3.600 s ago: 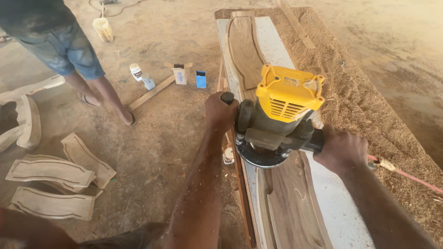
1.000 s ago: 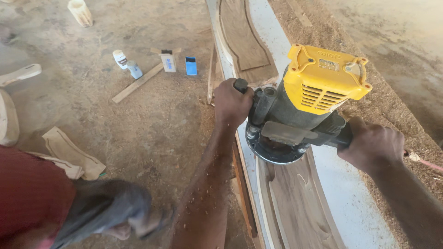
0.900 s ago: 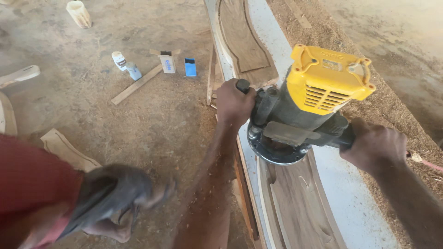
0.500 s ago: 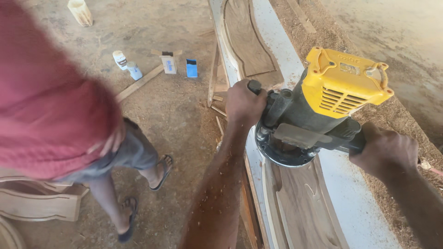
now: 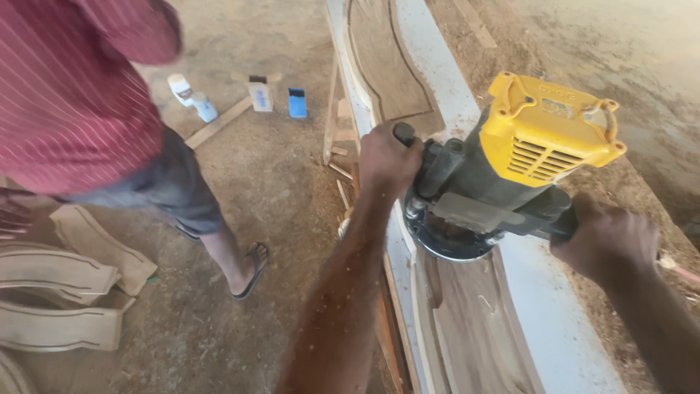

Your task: The person uses a yellow handheld router to carve a decorative pattern into a long wooden board clamped on a workbench. They guide the tool along the wood surface, creating grooves and removing material while standing in a workshop with other people nearby.

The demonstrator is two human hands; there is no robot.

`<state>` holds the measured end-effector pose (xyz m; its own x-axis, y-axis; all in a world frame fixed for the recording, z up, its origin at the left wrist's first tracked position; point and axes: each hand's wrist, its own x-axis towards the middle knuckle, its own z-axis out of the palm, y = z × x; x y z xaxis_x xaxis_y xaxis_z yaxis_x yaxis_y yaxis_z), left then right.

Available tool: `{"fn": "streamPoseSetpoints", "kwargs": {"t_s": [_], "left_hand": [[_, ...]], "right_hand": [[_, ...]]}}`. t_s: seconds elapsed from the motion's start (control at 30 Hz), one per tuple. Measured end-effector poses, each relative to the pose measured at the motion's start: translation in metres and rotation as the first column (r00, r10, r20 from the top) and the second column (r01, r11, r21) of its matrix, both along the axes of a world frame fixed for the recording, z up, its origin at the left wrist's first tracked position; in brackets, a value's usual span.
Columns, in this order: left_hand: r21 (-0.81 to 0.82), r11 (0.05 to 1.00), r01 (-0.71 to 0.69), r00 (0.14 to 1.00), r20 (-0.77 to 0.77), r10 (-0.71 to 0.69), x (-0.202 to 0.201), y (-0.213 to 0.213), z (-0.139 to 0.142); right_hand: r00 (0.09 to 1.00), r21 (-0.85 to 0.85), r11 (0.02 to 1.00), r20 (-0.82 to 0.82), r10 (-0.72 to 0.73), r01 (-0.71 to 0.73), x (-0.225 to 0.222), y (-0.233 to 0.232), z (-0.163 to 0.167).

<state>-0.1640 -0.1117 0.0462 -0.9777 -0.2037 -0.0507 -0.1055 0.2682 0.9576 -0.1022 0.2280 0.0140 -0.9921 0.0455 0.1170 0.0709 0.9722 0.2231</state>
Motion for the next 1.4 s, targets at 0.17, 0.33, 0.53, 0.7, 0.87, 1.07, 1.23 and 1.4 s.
{"fn": "streamPoseSetpoints", "kwargs": {"t_s": [0.17, 0.33, 0.53, 0.7, 0.87, 1.07, 1.23, 1.4], "left_hand": [[-0.113, 0.991, -0.076, 0.971, -0.235, 0.047, -0.001, -0.004, 0.002], [-0.155, 0.984, -0.088, 0.964, -0.263, 0.044, 0.008, -0.011, -0.005], [-0.122, 0.987, -0.103, 0.938, -0.342, 0.056, 0.025, -0.018, -0.016], [-0.106, 0.989, -0.103, 0.909, -0.413, 0.051, 0.035, -0.022, -0.016], [-0.120, 0.991, -0.061, 0.967, -0.253, 0.029, 0.028, -0.020, -0.005], [-0.142, 0.989, -0.052, 0.981, -0.192, 0.024, 0.017, -0.020, 0.005], [-0.156, 0.983, -0.093, 0.977, -0.204, 0.060, 0.013, -0.019, 0.007], [-0.158, 0.982, -0.104, 0.989, -0.117, 0.086, 0.016, -0.019, 0.014]], "right_hand": [[1.000, 0.107, 0.994, -0.008, 0.006, -0.005, 0.004, -0.012, 0.012], [0.999, 0.060, 0.998, -0.027, 0.025, -0.024, 0.016, -0.026, 0.019], [0.999, 0.027, 0.999, -0.006, 0.037, -0.037, 0.036, -0.035, 0.018], [0.998, 0.038, 0.999, 0.061, -0.019, 0.017, 0.047, -0.034, 0.013], [0.998, 0.056, 0.997, -0.009, 0.060, -0.059, 0.040, -0.023, 0.007], [0.995, 0.094, 0.993, -0.061, 0.077, -0.071, 0.024, -0.019, 0.005], [0.999, 0.070, 0.997, -0.003, 0.032, -0.032, 0.014, -0.022, 0.012], [0.998, 0.148, 0.988, 0.056, 0.024, -0.032, 0.003, -0.017, 0.013]]}}
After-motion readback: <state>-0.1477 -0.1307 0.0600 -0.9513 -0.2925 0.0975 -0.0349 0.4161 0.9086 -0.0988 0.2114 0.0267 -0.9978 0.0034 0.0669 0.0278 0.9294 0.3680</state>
